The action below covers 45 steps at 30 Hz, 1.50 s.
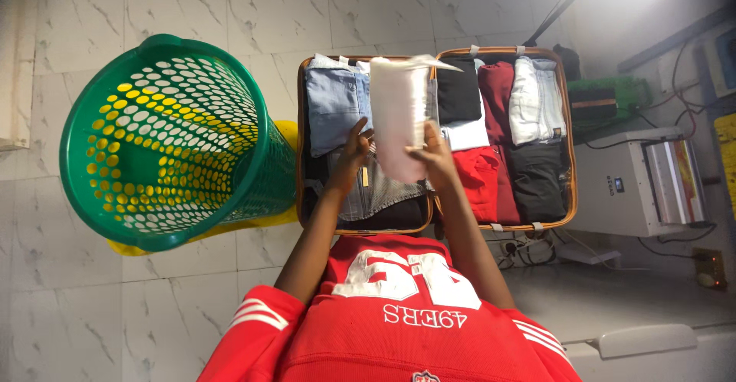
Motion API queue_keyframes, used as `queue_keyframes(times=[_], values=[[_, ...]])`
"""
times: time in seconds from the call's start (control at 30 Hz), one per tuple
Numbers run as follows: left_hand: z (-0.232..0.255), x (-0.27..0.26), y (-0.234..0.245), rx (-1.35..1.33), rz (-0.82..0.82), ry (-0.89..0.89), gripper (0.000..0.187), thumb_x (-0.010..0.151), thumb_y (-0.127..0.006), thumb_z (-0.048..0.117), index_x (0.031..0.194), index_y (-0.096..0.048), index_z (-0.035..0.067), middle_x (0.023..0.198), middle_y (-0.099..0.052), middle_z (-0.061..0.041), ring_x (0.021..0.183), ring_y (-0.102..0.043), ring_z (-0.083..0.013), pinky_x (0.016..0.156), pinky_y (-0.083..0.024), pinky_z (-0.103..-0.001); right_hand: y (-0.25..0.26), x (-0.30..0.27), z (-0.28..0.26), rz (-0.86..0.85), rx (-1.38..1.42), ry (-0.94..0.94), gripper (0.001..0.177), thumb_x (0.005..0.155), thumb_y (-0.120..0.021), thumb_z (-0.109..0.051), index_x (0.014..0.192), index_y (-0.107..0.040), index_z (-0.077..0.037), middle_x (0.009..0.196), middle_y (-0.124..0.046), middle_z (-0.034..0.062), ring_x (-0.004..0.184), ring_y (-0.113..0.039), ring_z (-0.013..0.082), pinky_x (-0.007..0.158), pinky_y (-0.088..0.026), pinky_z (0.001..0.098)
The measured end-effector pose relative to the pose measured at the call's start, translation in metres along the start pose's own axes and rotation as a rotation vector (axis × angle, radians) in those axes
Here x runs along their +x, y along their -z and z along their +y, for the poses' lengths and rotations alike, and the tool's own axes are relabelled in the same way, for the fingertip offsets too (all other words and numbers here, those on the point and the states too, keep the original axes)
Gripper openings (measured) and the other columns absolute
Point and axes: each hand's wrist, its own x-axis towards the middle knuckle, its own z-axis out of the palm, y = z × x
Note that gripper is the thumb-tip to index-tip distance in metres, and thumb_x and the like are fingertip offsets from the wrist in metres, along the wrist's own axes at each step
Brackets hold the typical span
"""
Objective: The person packs a suitcase by folding and placing clothing items, including a black garment, a patterned scarf, black shorts, denim shorts, and a white garment, into the compartments.
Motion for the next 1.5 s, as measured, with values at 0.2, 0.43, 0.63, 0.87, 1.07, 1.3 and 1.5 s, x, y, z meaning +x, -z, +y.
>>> queue_keyframes(times=[0.2,0.43,0.63,0.87,1.07,1.3,1.5], values=[[-0.092,0.025,-0.006,-0.628,0.029,0.318,0.052,0.092,-0.072,0.031,0.133,-0.057,0.002,0.124,-0.065,-0.013,0.113,-0.062,-0.025,0.101,-0.05,-0.04,-0.027,-0.004,0.005,0.106,-1.081,0.027,0.06,0.073,-0.084,-0.01,0.129,-0.062,-0.011,0.095,-0.065,0.0107,0.088,-0.062,0.022,0.078,-0.052,0.0358],[-0.137,0.009,0.036,-0.66,0.147,0.43,0.043,0.09,-0.07,0.023,0.126,-0.062,0.003,0.116,-0.072,-0.008,0.107,-0.071,-0.0229,0.097,-0.057,-0.04,0.068,0.024,0.004,0.231,-0.128,0.095,0.016,0.094,-0.07,-0.009,0.108,-0.068,-0.003,0.093,-0.073,0.0003,0.085,-0.066,0.0111,0.082,-0.053,0.0257],[-0.108,-0.004,0.023,-0.078,0.515,0.439,0.059,0.1,-0.058,0.052,0.149,-0.05,0.022,0.109,-0.064,0.0,0.099,-0.062,-0.0202,0.077,-0.052,-0.04,0.026,0.008,-0.082,0.113,-0.047,0.087,0.011,0.097,-0.06,-0.005,0.106,-0.065,-0.003,0.088,-0.061,-0.0015,0.075,-0.053,0.0029,0.067,-0.04,0.0195],[-0.113,-0.015,-0.007,0.3,0.165,-0.062,0.042,0.082,-0.09,0.024,0.116,-0.073,0.007,0.098,-0.078,-0.004,0.088,-0.072,-0.0205,0.078,-0.058,-0.036,0.035,0.002,-0.143,0.025,0.222,0.229,0.014,0.1,-0.055,-0.001,0.11,-0.063,0.0,0.088,-0.06,0.0026,0.071,-0.053,0.0092,0.064,-0.043,0.0231],[0.003,-0.02,-0.037,0.22,0.304,-0.008,0.03,0.082,-0.079,0.012,0.109,-0.069,0.003,0.084,-0.072,-0.01,0.071,-0.067,-0.0147,0.064,-0.053,-0.033,0.107,-0.02,-0.167,0.743,-1.207,0.414,0.034,0.093,-0.073,0.002,0.125,-0.067,-0.009,0.126,-0.061,0.0141,0.123,-0.055,0.0316,0.109,-0.047,0.0453],[0.107,-0.027,-0.139,0.875,-0.034,-0.496,0.019,0.093,-0.075,0.02,0.106,-0.072,0.007,0.1,-0.074,-0.013,0.094,-0.069,-0.0273,0.087,-0.055,-0.04,0.044,-0.037,-0.128,-0.143,-1.454,0.682,0.086,0.05,-0.093,-0.021,0.132,-0.068,-0.01,0.129,-0.068,0.016,0.125,-0.051,0.0431,0.105,-0.036,0.0518],[0.067,-0.029,-0.131,0.677,0.085,-0.672,0.073,0.075,-0.08,0.047,0.123,-0.055,-0.002,0.116,-0.063,-0.023,0.111,-0.06,-0.0376,0.098,-0.046,-0.048,0.039,-0.032,-0.171,0.043,-1.334,0.749,0.027,0.076,-0.091,-0.027,0.09,-0.075,-0.011,0.086,-0.074,0.0048,0.087,-0.069,0.0274,0.101,-0.048,0.0434]])
